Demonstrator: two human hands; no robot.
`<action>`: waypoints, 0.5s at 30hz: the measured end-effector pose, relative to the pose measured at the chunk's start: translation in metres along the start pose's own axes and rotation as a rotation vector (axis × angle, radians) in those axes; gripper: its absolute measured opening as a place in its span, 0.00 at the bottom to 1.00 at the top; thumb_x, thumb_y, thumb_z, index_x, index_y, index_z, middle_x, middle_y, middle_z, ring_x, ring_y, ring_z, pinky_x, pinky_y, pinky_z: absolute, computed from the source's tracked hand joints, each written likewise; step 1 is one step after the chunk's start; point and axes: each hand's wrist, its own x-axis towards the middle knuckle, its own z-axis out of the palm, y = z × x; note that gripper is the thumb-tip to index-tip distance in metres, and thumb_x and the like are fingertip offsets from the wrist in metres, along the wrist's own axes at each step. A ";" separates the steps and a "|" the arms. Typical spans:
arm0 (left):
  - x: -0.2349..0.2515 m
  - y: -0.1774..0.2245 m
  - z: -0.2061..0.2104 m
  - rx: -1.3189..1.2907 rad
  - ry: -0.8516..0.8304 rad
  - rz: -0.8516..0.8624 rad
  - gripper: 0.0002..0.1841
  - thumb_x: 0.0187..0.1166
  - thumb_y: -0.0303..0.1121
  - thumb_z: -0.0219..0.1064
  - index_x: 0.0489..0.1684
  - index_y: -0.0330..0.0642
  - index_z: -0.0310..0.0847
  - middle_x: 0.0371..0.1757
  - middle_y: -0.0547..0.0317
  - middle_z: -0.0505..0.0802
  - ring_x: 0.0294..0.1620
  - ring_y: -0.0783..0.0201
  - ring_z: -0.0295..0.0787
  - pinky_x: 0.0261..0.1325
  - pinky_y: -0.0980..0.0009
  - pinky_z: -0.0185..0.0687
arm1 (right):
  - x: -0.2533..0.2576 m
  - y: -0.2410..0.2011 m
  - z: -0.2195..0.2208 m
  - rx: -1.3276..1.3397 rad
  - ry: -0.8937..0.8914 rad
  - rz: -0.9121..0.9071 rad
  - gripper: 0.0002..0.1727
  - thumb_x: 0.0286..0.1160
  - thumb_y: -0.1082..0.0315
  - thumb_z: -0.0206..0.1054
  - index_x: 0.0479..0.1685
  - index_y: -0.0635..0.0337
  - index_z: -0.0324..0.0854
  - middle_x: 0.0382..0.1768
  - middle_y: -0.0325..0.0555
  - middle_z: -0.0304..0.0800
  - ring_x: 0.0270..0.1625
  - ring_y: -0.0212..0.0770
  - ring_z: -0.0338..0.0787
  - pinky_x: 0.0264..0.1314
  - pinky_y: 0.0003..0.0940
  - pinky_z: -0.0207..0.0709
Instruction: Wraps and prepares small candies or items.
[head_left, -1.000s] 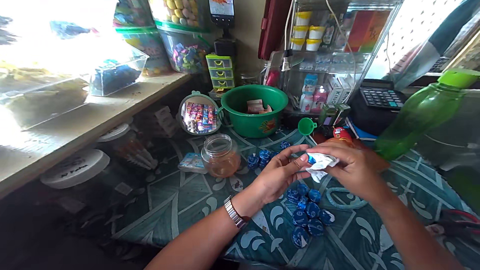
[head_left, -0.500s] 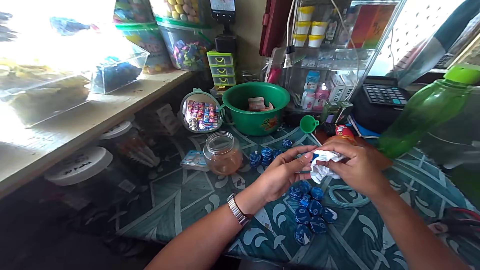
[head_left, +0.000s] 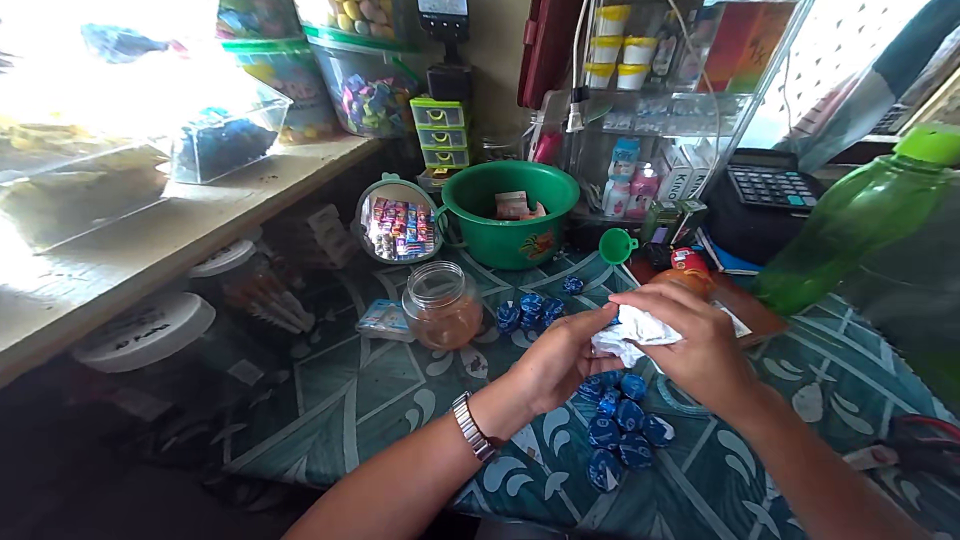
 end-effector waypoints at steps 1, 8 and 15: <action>0.000 0.000 -0.001 0.018 -0.012 0.004 0.19 0.96 0.38 0.41 0.62 0.36 0.76 0.49 0.57 0.92 0.51 0.66 0.92 0.60 0.68 0.87 | 0.001 0.001 -0.002 0.034 0.007 0.020 0.13 0.67 0.69 0.72 0.50 0.60 0.94 0.44 0.47 0.93 0.51 0.37 0.90 0.58 0.25 0.83; 0.000 0.001 -0.002 0.010 -0.033 0.021 0.20 0.96 0.39 0.40 0.57 0.36 0.78 0.46 0.58 0.92 0.51 0.66 0.92 0.61 0.68 0.87 | 0.003 0.006 -0.010 0.192 -0.058 0.113 0.20 0.70 0.63 0.75 0.59 0.61 0.90 0.53 0.43 0.93 0.55 0.26 0.90 0.60 0.20 0.83; 0.002 0.002 -0.004 0.038 0.036 0.068 0.17 0.94 0.36 0.47 0.68 0.35 0.75 0.55 0.54 0.92 0.58 0.64 0.91 0.64 0.66 0.86 | 0.008 0.010 -0.025 0.143 -0.018 0.179 0.18 0.84 0.56 0.64 0.61 0.55 0.90 0.54 0.40 0.93 0.54 0.26 0.90 0.57 0.25 0.85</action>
